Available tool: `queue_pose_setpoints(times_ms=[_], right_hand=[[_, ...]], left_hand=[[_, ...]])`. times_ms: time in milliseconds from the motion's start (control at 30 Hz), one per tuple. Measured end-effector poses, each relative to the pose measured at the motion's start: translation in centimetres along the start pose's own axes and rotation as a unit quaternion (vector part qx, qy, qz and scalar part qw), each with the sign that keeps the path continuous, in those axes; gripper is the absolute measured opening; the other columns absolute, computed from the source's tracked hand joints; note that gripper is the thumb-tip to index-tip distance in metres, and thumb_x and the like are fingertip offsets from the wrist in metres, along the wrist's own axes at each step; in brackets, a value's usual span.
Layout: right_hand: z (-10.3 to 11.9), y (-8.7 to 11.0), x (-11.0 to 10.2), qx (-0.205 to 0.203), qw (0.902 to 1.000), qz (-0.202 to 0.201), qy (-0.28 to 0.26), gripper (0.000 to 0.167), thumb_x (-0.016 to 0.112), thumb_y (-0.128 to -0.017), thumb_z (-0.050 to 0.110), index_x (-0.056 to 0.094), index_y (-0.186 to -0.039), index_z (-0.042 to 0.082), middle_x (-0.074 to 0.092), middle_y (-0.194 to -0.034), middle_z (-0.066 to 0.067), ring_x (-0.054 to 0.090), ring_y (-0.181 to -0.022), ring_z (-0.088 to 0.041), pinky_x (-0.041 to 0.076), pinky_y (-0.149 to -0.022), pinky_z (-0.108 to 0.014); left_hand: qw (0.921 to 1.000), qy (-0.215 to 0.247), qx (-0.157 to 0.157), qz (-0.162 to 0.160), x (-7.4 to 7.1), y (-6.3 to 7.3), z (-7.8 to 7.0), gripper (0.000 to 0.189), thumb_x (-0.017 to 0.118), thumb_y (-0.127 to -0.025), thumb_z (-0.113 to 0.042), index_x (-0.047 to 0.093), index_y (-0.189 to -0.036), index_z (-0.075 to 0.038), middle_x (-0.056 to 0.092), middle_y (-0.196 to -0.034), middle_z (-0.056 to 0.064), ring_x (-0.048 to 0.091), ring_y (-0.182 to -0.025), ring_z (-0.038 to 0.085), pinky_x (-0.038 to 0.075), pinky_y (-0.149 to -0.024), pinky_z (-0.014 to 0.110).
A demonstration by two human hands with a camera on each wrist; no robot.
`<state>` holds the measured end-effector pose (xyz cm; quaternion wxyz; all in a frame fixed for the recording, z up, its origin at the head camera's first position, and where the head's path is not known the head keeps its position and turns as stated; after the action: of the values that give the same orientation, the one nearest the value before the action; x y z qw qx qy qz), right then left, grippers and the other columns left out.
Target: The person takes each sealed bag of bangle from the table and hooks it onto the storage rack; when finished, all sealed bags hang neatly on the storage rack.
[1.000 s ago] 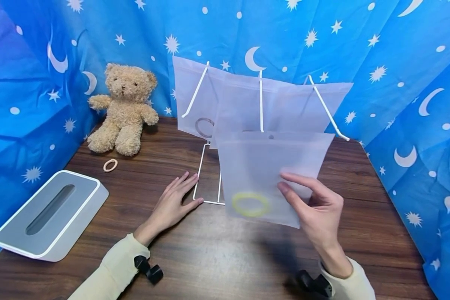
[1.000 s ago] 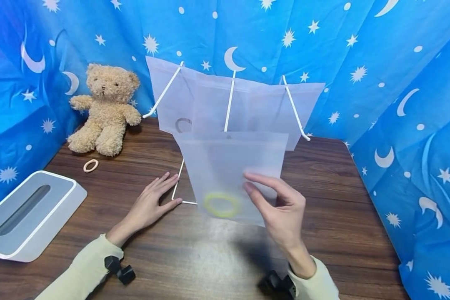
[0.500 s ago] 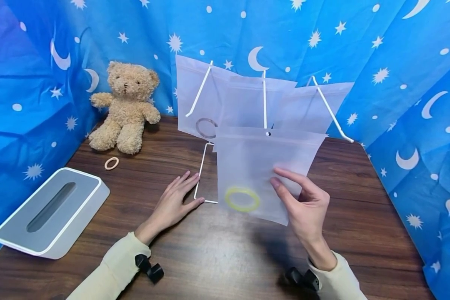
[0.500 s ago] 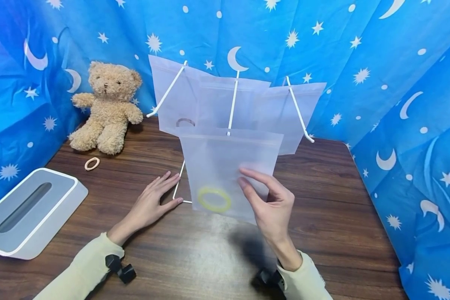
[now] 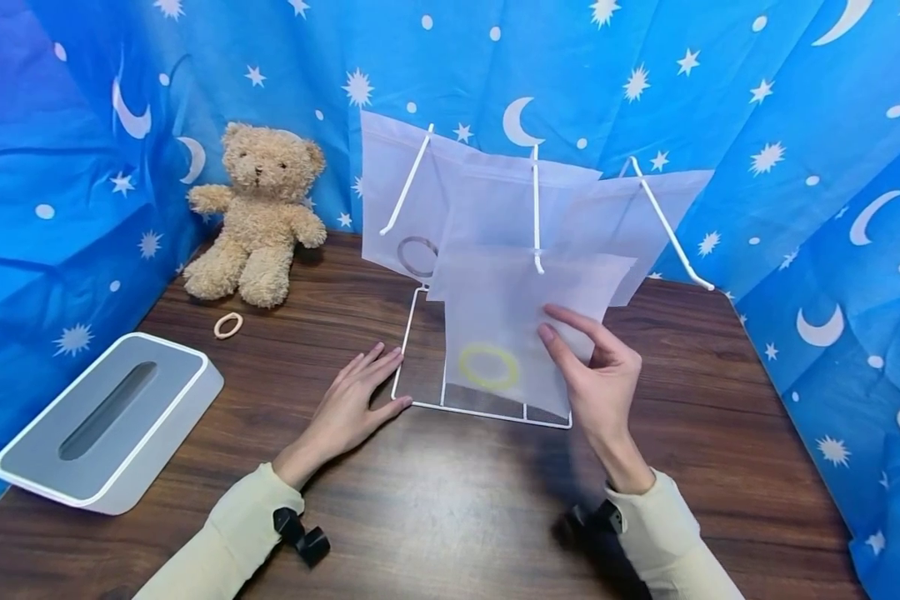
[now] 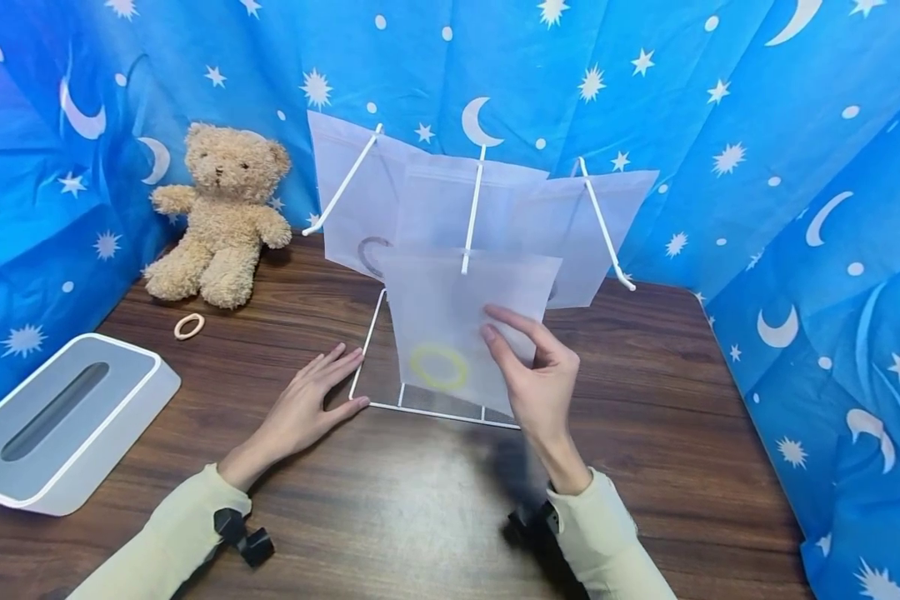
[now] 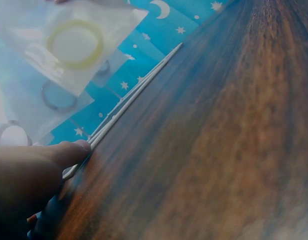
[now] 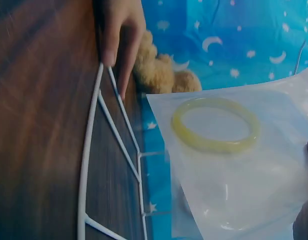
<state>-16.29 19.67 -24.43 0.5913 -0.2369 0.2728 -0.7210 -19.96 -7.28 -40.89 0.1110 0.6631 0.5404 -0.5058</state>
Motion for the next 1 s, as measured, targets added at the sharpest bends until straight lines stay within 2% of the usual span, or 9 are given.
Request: queue_pose_setpoints(times_ms=[133,233,500,700,867,933,1000], right_hand=[[-1.9,-1.6,-0.1,0.015,0.9996,-0.016,-0.018,0.023,0.071,-0.082,-0.012,0.071,-0.105,-0.011,0.069,-0.100,-0.026,0.055,-0.052,-0.008,0.044,-0.045,-0.016],[-3.2,-2.7,-0.1,0.028,0.9987,-0.027,-0.032,0.024,0.072,-0.082,-0.011,0.071,-0.105,-0.010,0.069,-0.099,-0.025,0.063,-0.062,-0.010,0.051,-0.053,-0.020],[-5.5,-5.1,0.1,0.050,0.9962,-0.047,-0.053,0.027,0.074,-0.082,-0.009,0.072,-0.108,-0.007,0.072,-0.102,-0.015,0.070,-0.070,-0.012,0.043,-0.048,-0.016],[-6.7,-5.8,-0.4,0.063,0.9936,-0.062,-0.070,0.029,0.075,-0.080,-0.011,0.073,-0.108,-0.005,0.072,-0.103,-0.015,0.072,-0.074,-0.017,0.050,-0.057,-0.016],[-6.9,-5.9,-0.4,0.056,0.9943,-0.057,-0.070,0.030,0.075,-0.079,-0.010,0.072,-0.109,-0.006,0.071,-0.106,-0.015,0.069,-0.082,-0.013,0.054,-0.066,-0.018],[-6.4,-5.9,-0.5,0.042,0.9964,-0.046,-0.057,0.030,0.075,-0.080,-0.011,0.071,-0.109,-0.007,0.071,-0.107,-0.017,0.066,-0.079,-0.010,0.053,-0.063,-0.018],[-5.5,-5.7,-0.8,0.021,0.9990,-0.027,-0.030,0.030,0.074,-0.080,-0.010,0.071,-0.110,-0.007,0.070,-0.108,-0.019,0.062,-0.064,-0.007,0.049,-0.056,-0.015]], left_hand=[[1.0000,0.001,0.001,0.002,0.1,-0.1,-0.1,0.067,0.070,-0.090,-0.041,0.051,-0.141,-0.003,0.047,-0.146,0.010,0.033,-0.141,0.031,0.022,-0.116,0.050],[1.0000,0.002,0.002,0.003,0.2,-0.1,-0.2,0.068,0.070,-0.090,-0.042,0.051,-0.142,-0.003,0.047,-0.147,0.010,0.032,-0.141,0.030,0.021,-0.116,0.049],[0.9999,0.003,0.010,-0.003,0.4,-0.2,-0.7,0.068,0.071,-0.089,-0.041,0.051,-0.141,-0.003,0.047,-0.147,0.010,0.033,-0.141,0.031,0.021,-0.116,0.049],[0.9999,0.008,0.012,0.002,0.5,-0.3,-1.0,0.068,0.071,-0.089,-0.041,0.051,-0.142,-0.003,0.047,-0.147,0.010,0.032,-0.141,0.030,0.020,-0.116,0.048],[0.9999,0.008,0.012,0.002,0.6,-0.4,-1.0,0.068,0.070,-0.090,-0.042,0.050,-0.142,-0.003,0.046,-0.147,0.010,0.032,-0.141,0.029,0.020,-0.117,0.047],[0.9999,0.005,0.014,0.002,0.6,-0.5,-1.0,0.068,0.071,-0.090,-0.041,0.050,-0.142,-0.003,0.047,-0.147,0.010,0.032,-0.141,0.030,0.021,-0.116,0.048],[0.9999,0.004,0.015,0.002,0.6,-0.5,-1.0,0.068,0.070,-0.090,-0.040,0.050,-0.142,-0.002,0.047,-0.147,0.011,0.032,-0.141,0.031,0.021,-0.116,0.049]])
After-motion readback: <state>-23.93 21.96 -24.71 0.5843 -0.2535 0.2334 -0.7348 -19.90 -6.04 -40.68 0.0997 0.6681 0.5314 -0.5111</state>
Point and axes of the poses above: each hand's wrist, its own y-axis away from the middle knuckle, its own x-axis out of the palm, z = x × y, the point moved 9 cm from there along -y, towards the middle knuckle
